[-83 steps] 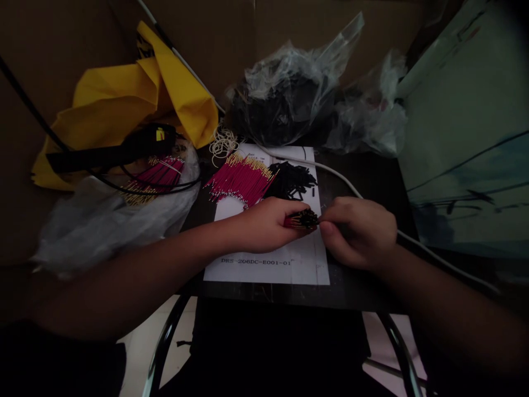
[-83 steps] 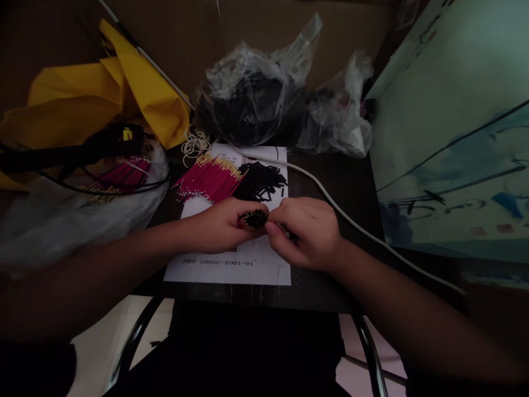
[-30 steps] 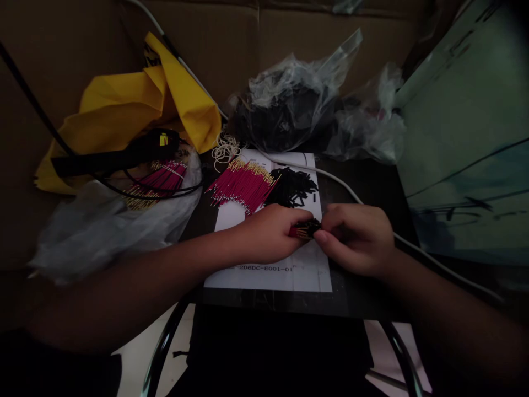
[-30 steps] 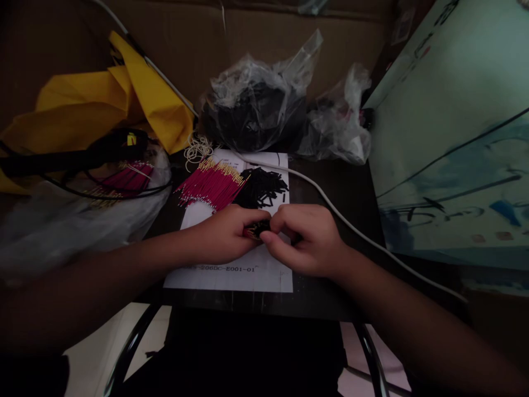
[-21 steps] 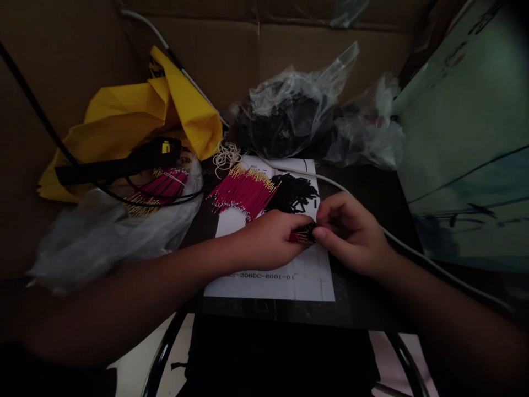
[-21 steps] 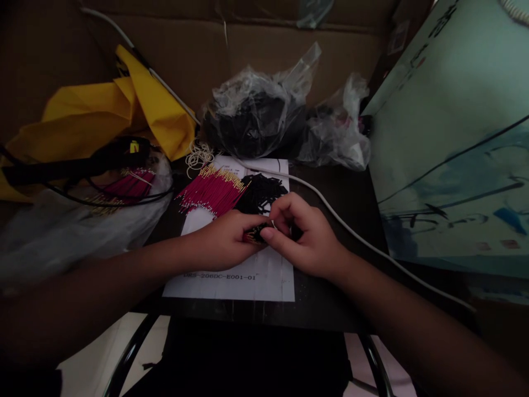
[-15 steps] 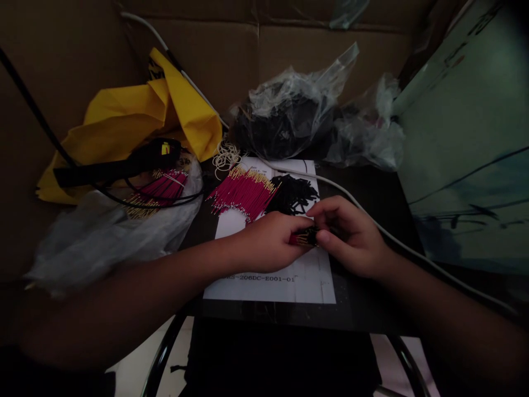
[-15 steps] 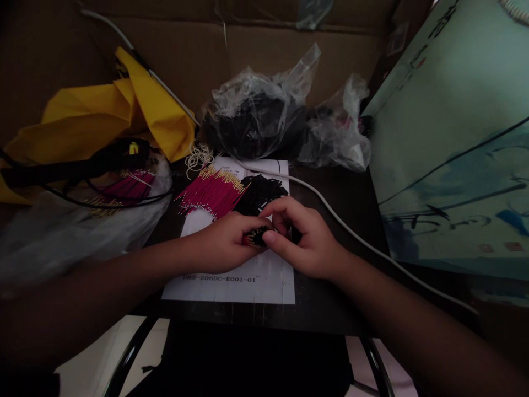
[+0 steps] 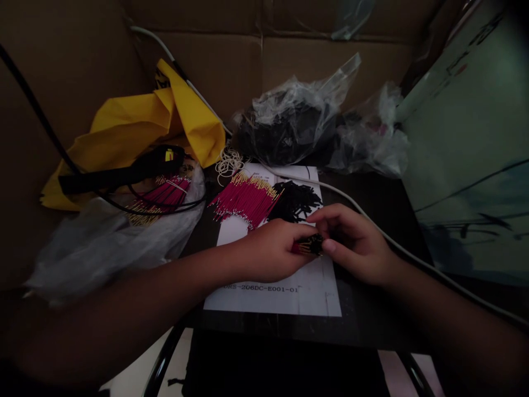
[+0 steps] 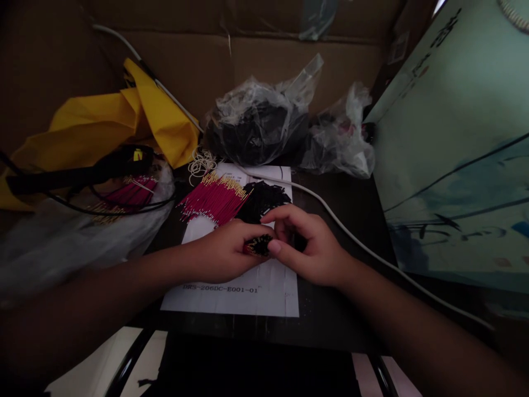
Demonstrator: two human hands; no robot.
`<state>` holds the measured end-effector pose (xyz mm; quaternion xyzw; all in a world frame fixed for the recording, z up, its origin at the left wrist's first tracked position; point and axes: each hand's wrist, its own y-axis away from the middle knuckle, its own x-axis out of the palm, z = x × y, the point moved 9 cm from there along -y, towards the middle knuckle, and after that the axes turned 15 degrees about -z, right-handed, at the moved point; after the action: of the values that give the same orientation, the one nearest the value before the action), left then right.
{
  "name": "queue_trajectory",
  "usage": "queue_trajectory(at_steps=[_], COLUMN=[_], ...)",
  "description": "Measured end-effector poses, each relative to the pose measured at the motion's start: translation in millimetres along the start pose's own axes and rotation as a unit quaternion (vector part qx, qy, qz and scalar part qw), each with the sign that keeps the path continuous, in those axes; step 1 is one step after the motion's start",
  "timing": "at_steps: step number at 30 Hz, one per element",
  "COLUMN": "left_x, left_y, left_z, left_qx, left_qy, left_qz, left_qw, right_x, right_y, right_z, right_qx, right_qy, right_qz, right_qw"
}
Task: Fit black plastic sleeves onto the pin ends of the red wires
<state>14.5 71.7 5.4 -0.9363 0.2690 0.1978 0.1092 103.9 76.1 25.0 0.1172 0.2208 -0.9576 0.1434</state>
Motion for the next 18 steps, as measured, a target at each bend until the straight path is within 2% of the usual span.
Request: queue_trajectory(at_steps=[7,13,18], left_x=[-1.1,1.3,1.4], left_y=[-0.1,0.0,-0.2], left_z=[1.6,6.2,5.2], left_qx=[-0.007,-0.016,-0.022], left_qy=[-0.010,0.021,0.037], left_qz=[-0.007,0.004,0.003], left_qw=[1.000,1.000,0.999], right_x=[-2.4,2.4,1.3], right_y=[0.8,1.8,0.1], right_z=[-3.1,-4.2,-4.8], right_qx=[0.009,0.009,0.009], right_qy=[0.019,-0.006,0.006], right_qz=[-0.007,0.030,0.019], right_qw=[1.000,0.999,1.000])
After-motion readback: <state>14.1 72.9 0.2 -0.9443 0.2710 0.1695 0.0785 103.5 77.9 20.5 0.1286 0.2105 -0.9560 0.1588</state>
